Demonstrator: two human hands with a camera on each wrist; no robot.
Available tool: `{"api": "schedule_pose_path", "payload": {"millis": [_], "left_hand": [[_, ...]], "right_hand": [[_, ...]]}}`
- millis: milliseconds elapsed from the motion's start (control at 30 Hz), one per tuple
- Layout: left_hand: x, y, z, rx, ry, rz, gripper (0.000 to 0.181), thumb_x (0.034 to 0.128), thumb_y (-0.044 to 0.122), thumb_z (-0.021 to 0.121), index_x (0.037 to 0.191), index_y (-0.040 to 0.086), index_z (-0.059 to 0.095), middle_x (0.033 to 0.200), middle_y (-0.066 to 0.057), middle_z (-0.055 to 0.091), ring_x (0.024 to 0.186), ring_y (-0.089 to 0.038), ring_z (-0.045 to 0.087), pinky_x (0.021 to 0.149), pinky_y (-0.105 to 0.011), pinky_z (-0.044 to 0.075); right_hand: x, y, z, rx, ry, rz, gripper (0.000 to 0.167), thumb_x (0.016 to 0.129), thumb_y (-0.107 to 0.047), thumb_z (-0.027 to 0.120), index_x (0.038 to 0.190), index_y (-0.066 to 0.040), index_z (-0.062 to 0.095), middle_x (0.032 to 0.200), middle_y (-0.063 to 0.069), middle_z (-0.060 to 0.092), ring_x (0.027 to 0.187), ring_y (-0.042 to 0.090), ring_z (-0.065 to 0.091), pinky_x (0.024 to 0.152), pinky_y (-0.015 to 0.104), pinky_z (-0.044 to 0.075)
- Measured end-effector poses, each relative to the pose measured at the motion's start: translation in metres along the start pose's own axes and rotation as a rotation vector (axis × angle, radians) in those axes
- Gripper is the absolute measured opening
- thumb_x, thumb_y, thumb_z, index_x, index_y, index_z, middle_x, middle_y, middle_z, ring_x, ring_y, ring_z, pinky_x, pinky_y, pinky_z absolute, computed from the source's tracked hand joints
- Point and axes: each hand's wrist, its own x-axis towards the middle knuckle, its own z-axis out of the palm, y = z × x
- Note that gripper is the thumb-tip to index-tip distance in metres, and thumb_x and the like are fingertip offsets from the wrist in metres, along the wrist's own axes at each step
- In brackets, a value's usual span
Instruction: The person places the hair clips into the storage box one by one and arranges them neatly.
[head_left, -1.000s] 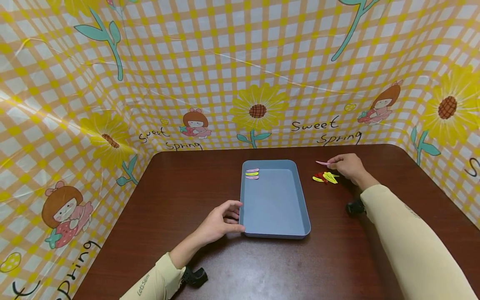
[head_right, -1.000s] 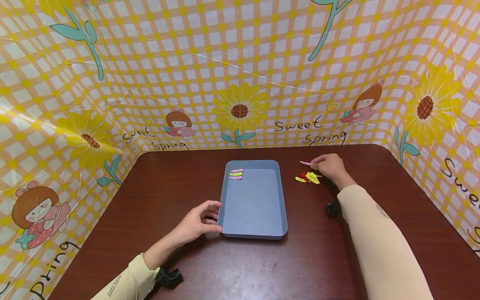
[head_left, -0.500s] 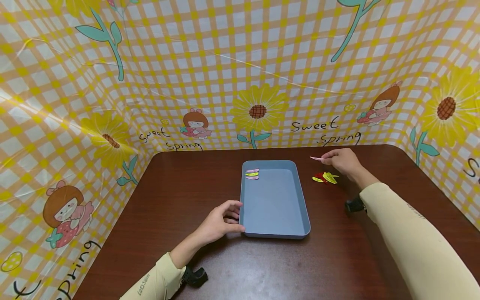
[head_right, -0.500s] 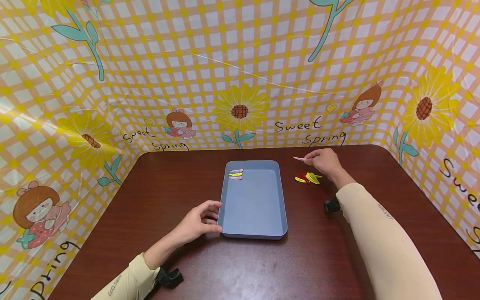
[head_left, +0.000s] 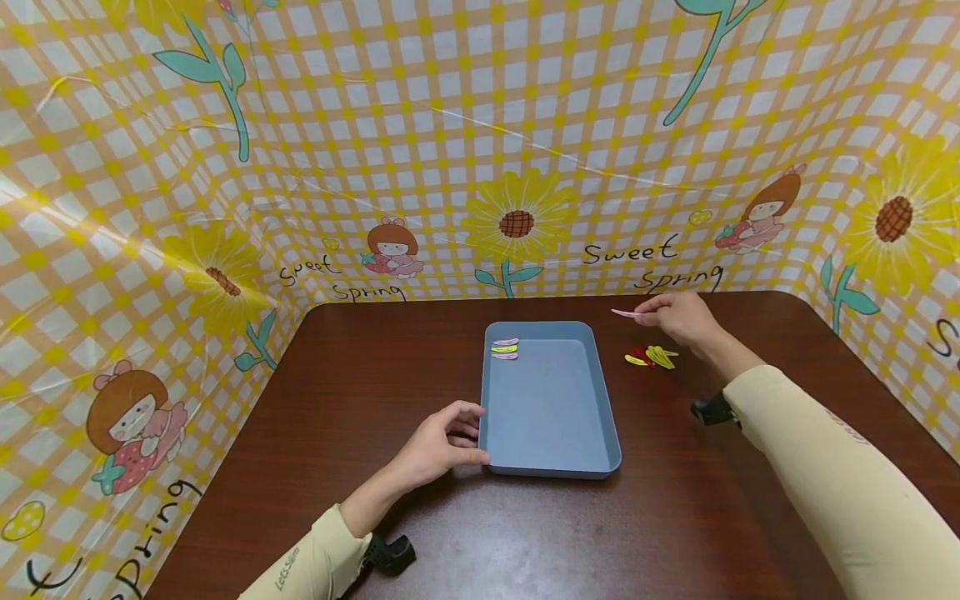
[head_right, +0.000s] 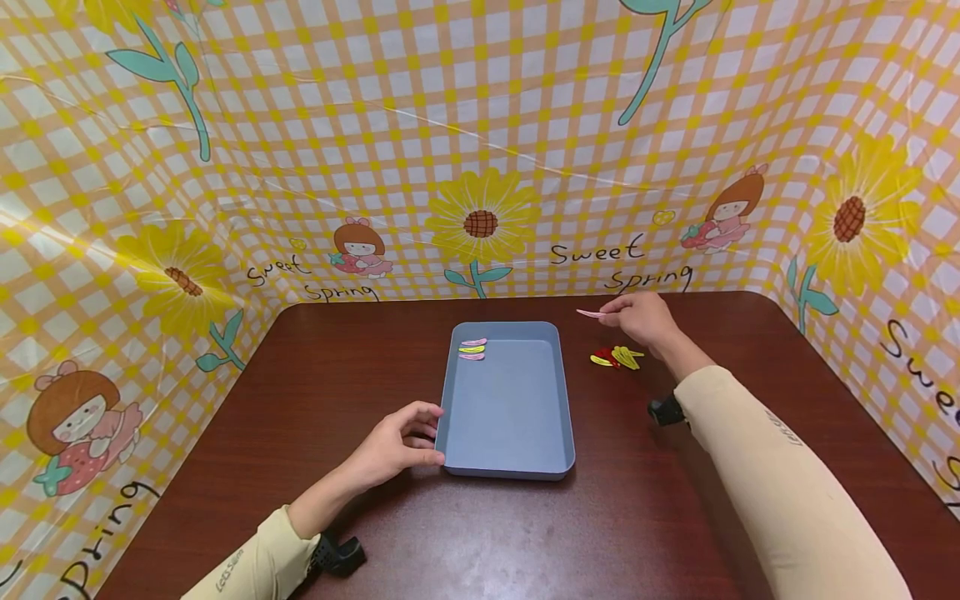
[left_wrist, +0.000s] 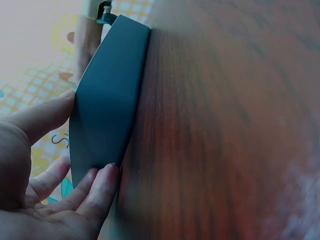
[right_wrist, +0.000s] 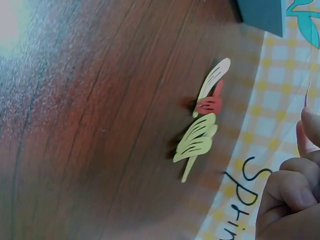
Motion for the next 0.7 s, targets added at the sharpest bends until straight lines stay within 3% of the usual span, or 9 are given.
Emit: {"api": "schedule_pose_path", "payload": {"millis": [233, 433, 700], "left_hand": [[0.000, -0.001, -0.001, -0.021, -0.011, 0.001, 0.058, 0.0814, 0.010, 0.085, 0.132, 0.003, 0.056, 0.123, -0.020, 0.062, 0.107, -0.028, 0.063, 0.087, -0.026, 0.056], [0.001, -0.002, -0.002, -0.023, -0.016, 0.004, 0.058, 0.0823, 0.010, 0.083, 0.132, 0.003, 0.056, 0.125, -0.020, 0.062, 0.108, -0.028, 0.063, 0.088, -0.025, 0.056], [0.000, -0.003, -0.001, -0.019, -0.010, -0.006, 0.057, 0.0820, 0.010, 0.084, 0.132, 0.003, 0.057, 0.123, -0.019, 0.062, 0.108, -0.028, 0.062, 0.087, -0.025, 0.055]], "right_hand": [[-0.006, -0.015, 0.001, -0.020, -0.013, -0.009, 0.034, 0.100, -0.029, 0.064, 0.120, -0.002, 0.069, 0.058, -0.004, 0.040, 0.047, 0.014, 0.031, 0.045, 0.029, 0.028], [-0.008, -0.027, 0.007, -0.013, -0.005, -0.035, 0.033, 0.098, -0.027, 0.067, 0.118, -0.001, 0.071, 0.073, -0.001, 0.050, 0.054, 0.016, 0.032, 0.049, 0.030, 0.028], [-0.013, -0.043, 0.016, 0.007, -0.057, -0.049, 0.032, 0.097, -0.026, 0.068, 0.117, -0.001, 0.071, 0.057, -0.006, 0.035, 0.047, 0.013, 0.026, 0.045, 0.028, 0.027]]}}
